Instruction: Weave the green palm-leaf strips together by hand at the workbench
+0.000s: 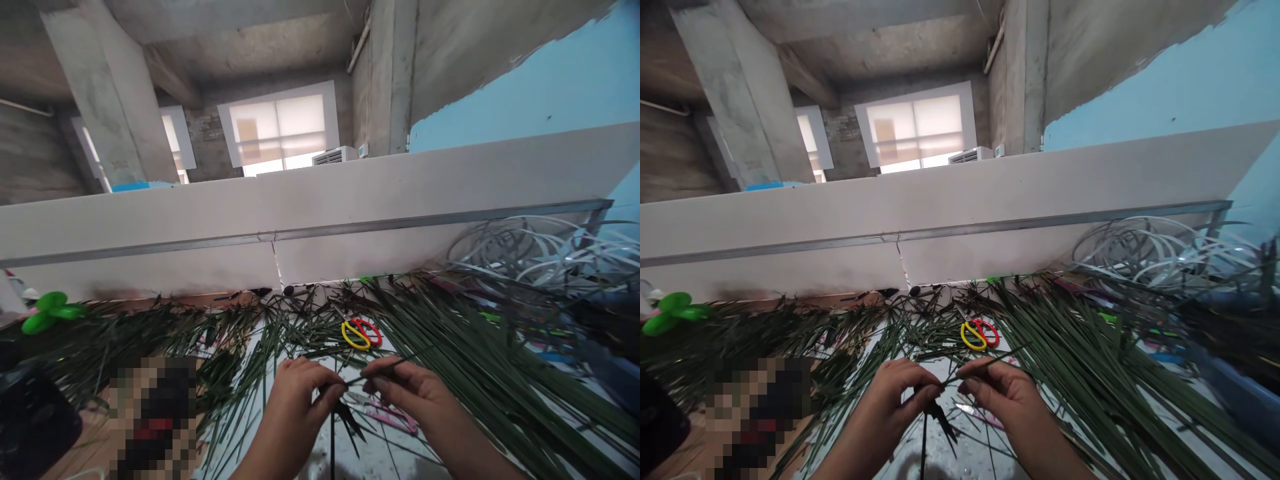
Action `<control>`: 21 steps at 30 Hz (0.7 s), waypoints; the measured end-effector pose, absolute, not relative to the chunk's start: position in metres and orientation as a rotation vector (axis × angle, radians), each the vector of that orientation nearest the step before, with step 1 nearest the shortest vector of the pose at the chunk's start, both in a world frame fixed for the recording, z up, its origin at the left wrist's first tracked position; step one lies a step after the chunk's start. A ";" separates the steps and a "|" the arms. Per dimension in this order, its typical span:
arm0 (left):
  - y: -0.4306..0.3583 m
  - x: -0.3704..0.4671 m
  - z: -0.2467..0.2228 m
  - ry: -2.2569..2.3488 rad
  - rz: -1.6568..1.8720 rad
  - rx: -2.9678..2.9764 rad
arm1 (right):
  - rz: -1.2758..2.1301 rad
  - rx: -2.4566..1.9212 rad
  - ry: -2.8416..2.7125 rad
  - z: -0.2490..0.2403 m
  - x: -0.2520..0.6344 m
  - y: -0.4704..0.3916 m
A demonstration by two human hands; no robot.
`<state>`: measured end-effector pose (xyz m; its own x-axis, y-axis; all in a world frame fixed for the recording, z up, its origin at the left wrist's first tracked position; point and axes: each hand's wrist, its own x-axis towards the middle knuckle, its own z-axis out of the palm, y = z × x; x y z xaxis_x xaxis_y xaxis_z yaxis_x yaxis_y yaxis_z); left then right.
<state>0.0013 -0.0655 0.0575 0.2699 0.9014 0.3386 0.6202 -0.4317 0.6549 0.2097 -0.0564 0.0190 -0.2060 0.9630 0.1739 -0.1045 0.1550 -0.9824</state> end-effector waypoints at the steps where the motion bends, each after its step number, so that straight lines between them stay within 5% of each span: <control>1: -0.064 -0.001 0.057 1.392 1.057 2.049 | 1.280 -0.935 -1.351 0.018 0.211 -0.055; 10: -0.052 -0.003 0.042 1.267 1.394 1.427 | 1.029 -1.064 -1.531 0.016 0.212 -0.052; 21: -0.056 0.034 -0.038 1.136 1.074 1.408 | 1.199 -0.999 -1.533 -0.003 0.211 -0.039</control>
